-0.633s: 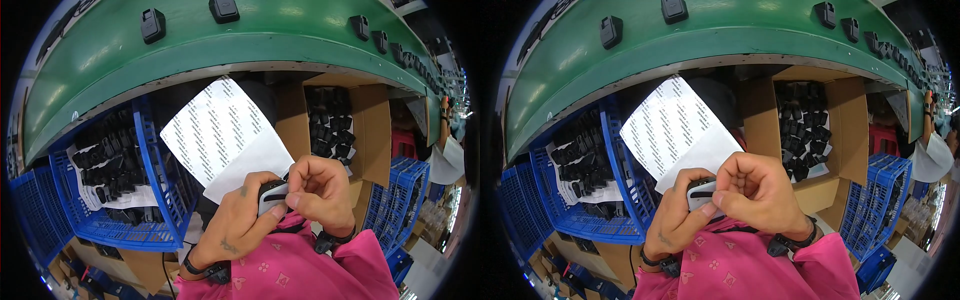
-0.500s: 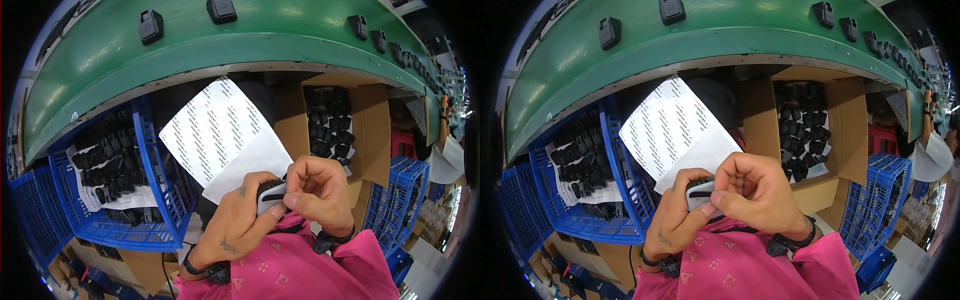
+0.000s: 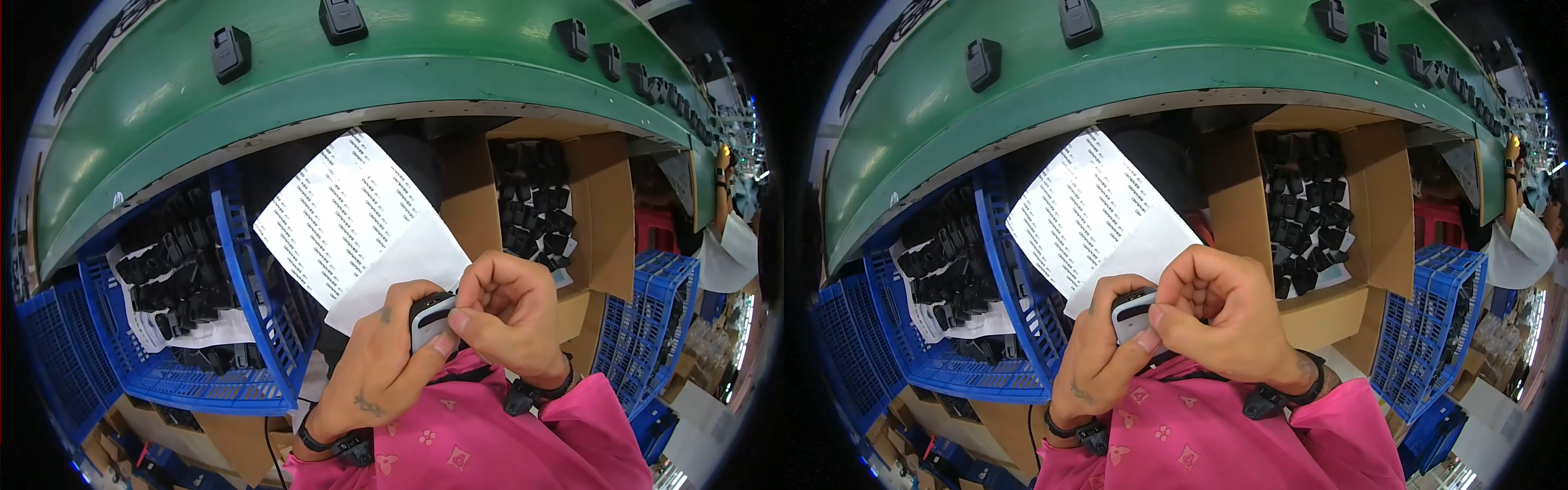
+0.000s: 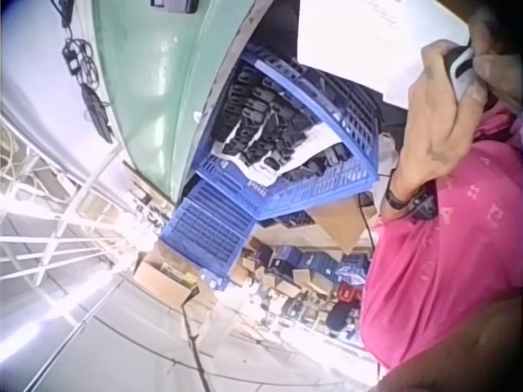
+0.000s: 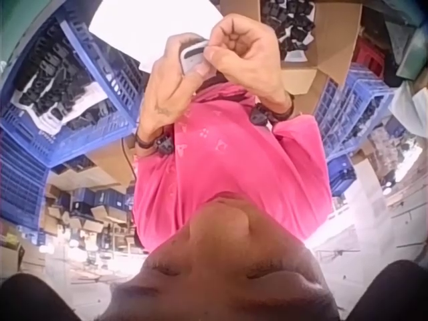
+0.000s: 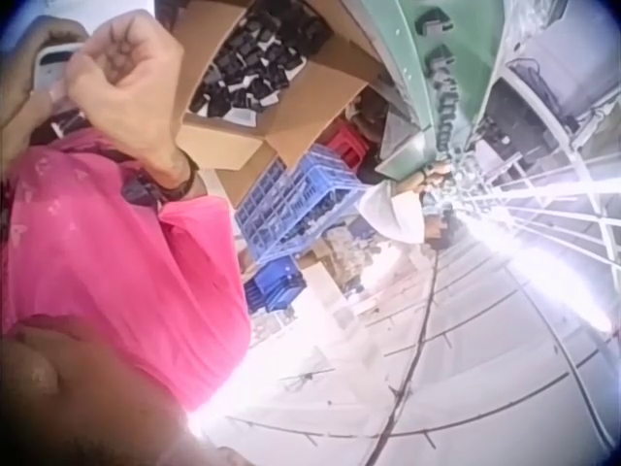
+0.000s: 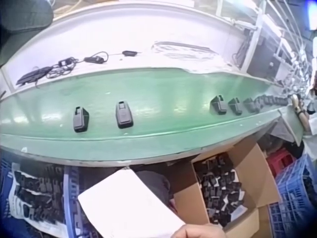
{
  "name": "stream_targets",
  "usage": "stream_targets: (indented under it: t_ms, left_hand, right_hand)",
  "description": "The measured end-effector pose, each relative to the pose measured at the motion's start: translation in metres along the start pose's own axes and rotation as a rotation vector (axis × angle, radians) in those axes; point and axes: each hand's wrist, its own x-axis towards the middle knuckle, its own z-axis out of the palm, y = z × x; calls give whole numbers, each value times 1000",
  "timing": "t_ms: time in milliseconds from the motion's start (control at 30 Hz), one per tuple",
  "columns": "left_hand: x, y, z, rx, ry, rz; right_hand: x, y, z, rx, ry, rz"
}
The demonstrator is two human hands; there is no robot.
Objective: The person picks up a device from a blue crate, peels a sticker from a sheet, and applies it to the device. They then place the device onto a green conveyor belt and repeat the process.
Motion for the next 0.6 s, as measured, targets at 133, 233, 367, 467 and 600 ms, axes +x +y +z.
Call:
stream_targets:
  t_ms: [133,233,367,467,600]
  left_hand:
    - [0,1,1,-24,12,-25]
    - [2,1,1,-24,27,-19]
    - [1,-1,2,-14,45,-10]
    - [1,-2,2,5,52,7]
    - [2,-5,4,4,85,33]
  right_hand:
    - [1,1,1,-6,12,-4]
    - [2,2,1,-2,9,-13]
    - [3,3,3,1,28,-4]
    - [5,8,3,1,31,-16]
    - [8,13,6,-1,101,-74]
